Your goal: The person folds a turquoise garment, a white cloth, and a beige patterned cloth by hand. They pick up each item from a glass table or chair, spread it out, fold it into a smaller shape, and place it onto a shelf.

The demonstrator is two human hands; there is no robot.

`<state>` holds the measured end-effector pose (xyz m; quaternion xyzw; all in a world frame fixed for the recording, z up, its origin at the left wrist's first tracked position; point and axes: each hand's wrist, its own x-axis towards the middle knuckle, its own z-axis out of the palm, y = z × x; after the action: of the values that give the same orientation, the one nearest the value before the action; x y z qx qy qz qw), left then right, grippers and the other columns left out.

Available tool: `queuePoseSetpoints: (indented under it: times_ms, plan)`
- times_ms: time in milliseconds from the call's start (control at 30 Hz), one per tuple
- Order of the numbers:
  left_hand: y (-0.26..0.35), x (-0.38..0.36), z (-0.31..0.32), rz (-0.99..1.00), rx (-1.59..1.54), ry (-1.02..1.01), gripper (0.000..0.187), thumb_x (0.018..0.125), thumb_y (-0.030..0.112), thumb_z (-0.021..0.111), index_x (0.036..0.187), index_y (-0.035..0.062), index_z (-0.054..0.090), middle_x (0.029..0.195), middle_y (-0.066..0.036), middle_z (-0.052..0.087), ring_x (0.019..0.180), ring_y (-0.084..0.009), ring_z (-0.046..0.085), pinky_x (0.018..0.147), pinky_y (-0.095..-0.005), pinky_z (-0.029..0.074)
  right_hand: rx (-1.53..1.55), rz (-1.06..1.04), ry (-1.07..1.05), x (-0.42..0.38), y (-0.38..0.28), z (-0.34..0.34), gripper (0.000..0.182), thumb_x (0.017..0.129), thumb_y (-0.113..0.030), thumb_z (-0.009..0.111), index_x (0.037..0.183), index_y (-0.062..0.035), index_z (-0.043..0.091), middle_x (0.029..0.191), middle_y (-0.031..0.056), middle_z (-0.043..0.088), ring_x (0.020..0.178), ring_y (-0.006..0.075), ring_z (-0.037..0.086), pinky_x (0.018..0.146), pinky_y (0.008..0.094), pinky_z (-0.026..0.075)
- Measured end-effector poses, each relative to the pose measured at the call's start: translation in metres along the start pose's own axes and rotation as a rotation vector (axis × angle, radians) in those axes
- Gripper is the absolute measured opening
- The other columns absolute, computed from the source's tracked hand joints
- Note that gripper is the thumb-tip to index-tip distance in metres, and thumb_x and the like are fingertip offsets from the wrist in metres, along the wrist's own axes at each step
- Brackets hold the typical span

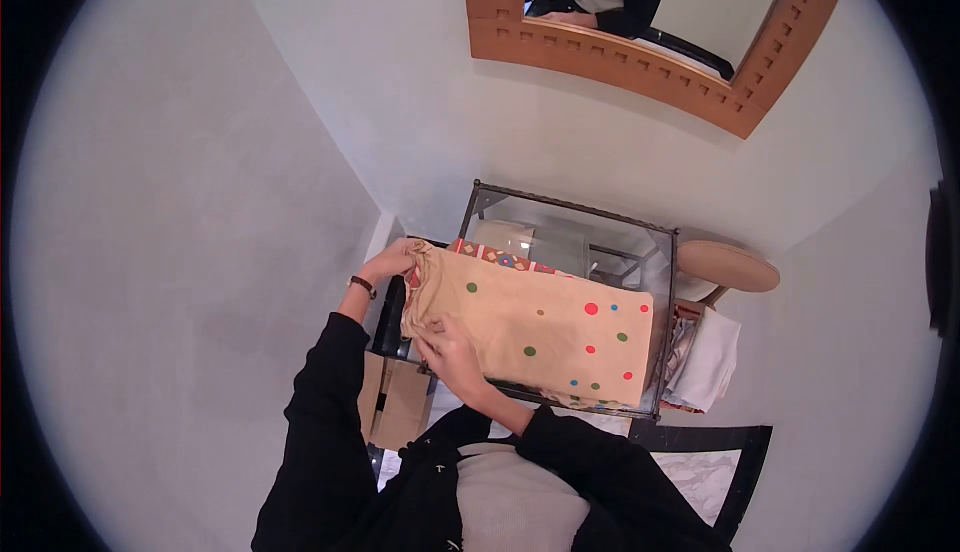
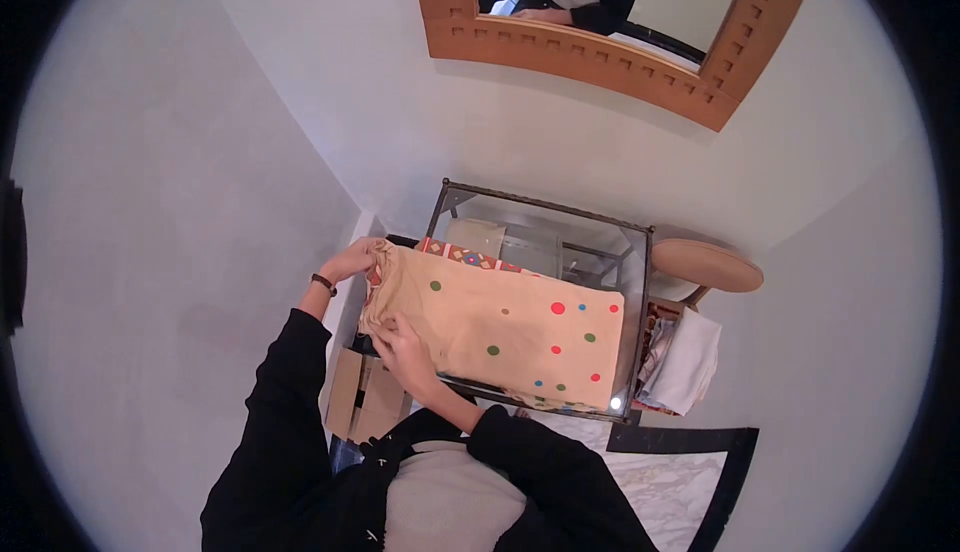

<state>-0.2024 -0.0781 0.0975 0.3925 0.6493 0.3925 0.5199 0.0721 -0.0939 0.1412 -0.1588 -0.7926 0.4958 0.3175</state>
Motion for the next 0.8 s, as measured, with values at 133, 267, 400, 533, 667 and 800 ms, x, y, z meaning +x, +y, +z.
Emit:
queuePoseSetpoints:
  times_ms: [133, 267, 400, 533, 667, 800]
  plan:
    - [0.023, -0.005, -0.011, -0.079, -0.467, -0.049, 0.037, 0.074, -0.004, 0.045, 0.107, -0.0021, 0.062, 0.101, -0.002, 0.064, 0.086, -0.0121, 0.060, 0.074, -0.0244, 0.048, -0.025, 0.003, -0.005, -0.005, 0.001, 0.031, 0.024, 0.083, -0.006, 0.066, 0.107, -0.0004, 0.066, 0.106, 0.0153, 0.056, 0.095, 0.0281, 0.061, 0.080, 0.0355, 0.051]
    - [0.026, -0.003, -0.025, -0.184, -0.685, -0.190, 0.034, 0.078, 0.002, 0.051, 0.111, 0.0008, 0.062, 0.099, -0.001, 0.063, 0.090, -0.0107, 0.058, 0.077, -0.0251, 0.048, -0.076, -0.018, -0.332, -0.001, 0.021, 0.045, 0.032, 0.086, -0.012, 0.063, 0.117, -0.0016, 0.060, 0.115, 0.0194, 0.055, 0.110, 0.0350, 0.055, 0.091, 0.0413, 0.046]
    - [-0.069, 0.033, -0.008, -0.094, -0.155, 0.092, 0.037, 0.077, 0.002, 0.059, 0.114, 0.0038, 0.060, 0.093, -0.003, 0.062, 0.091, -0.0111, 0.057, 0.078, -0.0271, 0.048, 0.018, -0.045, -0.532, -0.020, 0.070, 0.037, 0.033, 0.088, -0.016, 0.060, 0.118, -0.0009, 0.058, 0.119, 0.0211, 0.056, 0.112, 0.0380, 0.052, 0.097, 0.0431, 0.042]
    - [-0.148, 0.063, 0.029, 0.183, -0.069, 0.539, 0.064, 0.078, 0.006, 0.070, 0.134, 0.0073, 0.040, 0.103, -0.006, 0.059, 0.098, -0.0137, 0.054, 0.082, -0.0279, 0.047, -0.267, 0.119, -0.281, -0.054, 0.105, -0.030, 0.033, 0.085, -0.014, 0.061, 0.116, -0.0029, 0.059, 0.127, 0.0190, 0.052, 0.115, 0.0376, 0.050, 0.098, 0.0444, 0.039]
    - [-0.162, 0.052, 0.067, -0.127, -0.375, 0.559, 0.069, 0.081, 0.038, 0.071, 0.135, 0.0085, 0.040, 0.111, -0.009, 0.057, 0.113, -0.0189, 0.048, 0.092, -0.0338, 0.042, -0.809, 0.308, 0.136, -0.109, 0.131, -0.122, 0.048, 0.082, -0.012, 0.060, 0.126, 0.0037, 0.049, 0.128, 0.0266, 0.048, 0.122, 0.0435, 0.041, 0.103, 0.0504, 0.031]
    - [-0.173, 0.037, 0.072, -0.409, -0.692, 0.039, 0.084, 0.081, 0.072, 0.052, 0.134, 0.0077, 0.048, 0.128, -0.005, 0.055, 0.126, -0.0233, 0.044, 0.103, -0.0410, 0.036, -1.176, 0.433, 0.413, -0.171, 0.146, -0.200, 0.054, 0.083, -0.014, 0.062, 0.131, 0.0035, 0.044, 0.129, 0.0295, 0.044, 0.119, 0.0470, 0.041, 0.102, 0.0515, 0.032]
